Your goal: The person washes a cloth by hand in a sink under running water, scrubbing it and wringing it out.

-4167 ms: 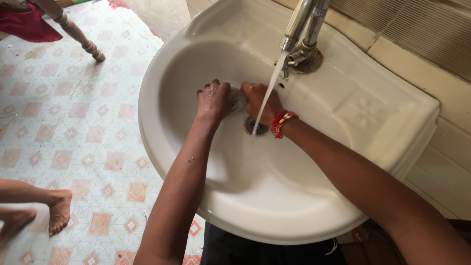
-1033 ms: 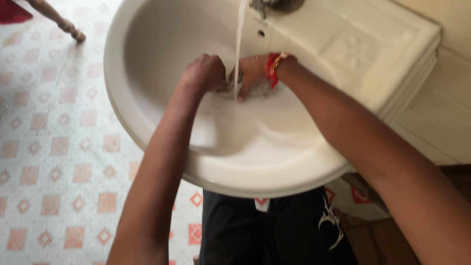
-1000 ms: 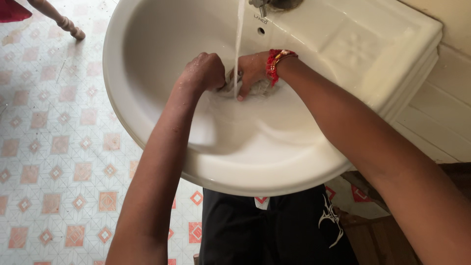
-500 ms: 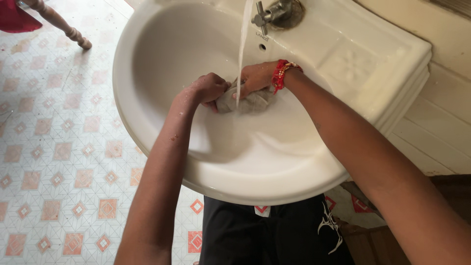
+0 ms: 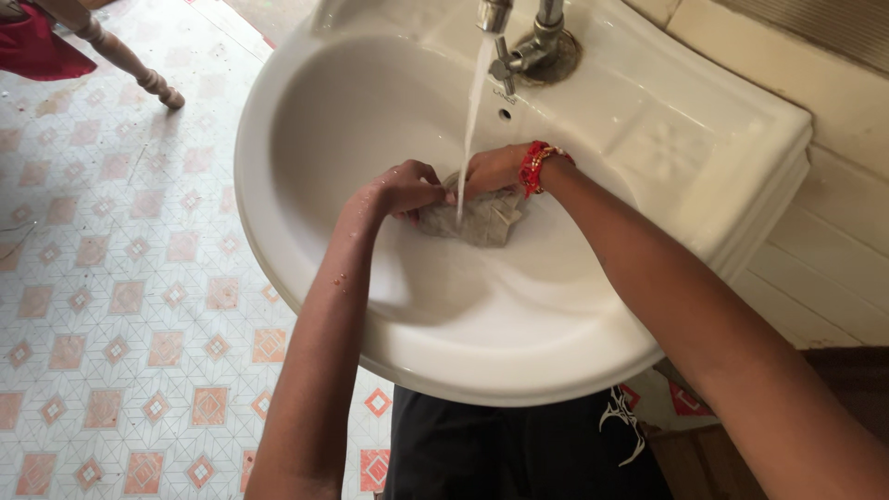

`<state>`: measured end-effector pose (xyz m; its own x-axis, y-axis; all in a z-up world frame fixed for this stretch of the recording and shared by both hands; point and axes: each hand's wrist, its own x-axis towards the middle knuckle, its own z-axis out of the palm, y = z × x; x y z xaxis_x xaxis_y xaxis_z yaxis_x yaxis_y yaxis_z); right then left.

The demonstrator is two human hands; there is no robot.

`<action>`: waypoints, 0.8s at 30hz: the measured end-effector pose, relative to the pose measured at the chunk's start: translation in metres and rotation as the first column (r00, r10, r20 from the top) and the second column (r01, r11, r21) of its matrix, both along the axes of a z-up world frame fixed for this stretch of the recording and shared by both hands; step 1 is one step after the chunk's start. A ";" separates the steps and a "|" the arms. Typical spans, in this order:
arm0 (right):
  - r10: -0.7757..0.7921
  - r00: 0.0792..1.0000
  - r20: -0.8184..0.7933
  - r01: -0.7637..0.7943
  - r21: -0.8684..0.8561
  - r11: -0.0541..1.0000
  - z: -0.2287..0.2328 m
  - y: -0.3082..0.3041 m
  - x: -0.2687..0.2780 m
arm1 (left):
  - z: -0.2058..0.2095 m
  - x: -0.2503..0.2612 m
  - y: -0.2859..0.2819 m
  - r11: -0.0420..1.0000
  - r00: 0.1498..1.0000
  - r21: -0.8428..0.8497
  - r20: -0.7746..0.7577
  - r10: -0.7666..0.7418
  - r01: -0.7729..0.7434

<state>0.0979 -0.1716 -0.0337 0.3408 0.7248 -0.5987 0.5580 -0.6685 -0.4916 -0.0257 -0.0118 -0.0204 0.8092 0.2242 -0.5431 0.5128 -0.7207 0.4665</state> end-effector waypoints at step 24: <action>0.253 0.950 0.184 -0.235 -0.116 0.965 0.003 0.026 -0.017 | -0.012 0.016 0.012 0.992 0.950 -0.118 -0.303 -0.079 0.044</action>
<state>0.0809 -0.1452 -0.0309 0.2775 0.7458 -0.6056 0.7887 -0.5368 -0.2997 -0.0092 0.0007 -0.0326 0.6103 0.1051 -0.7852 0.5996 -0.7089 0.3712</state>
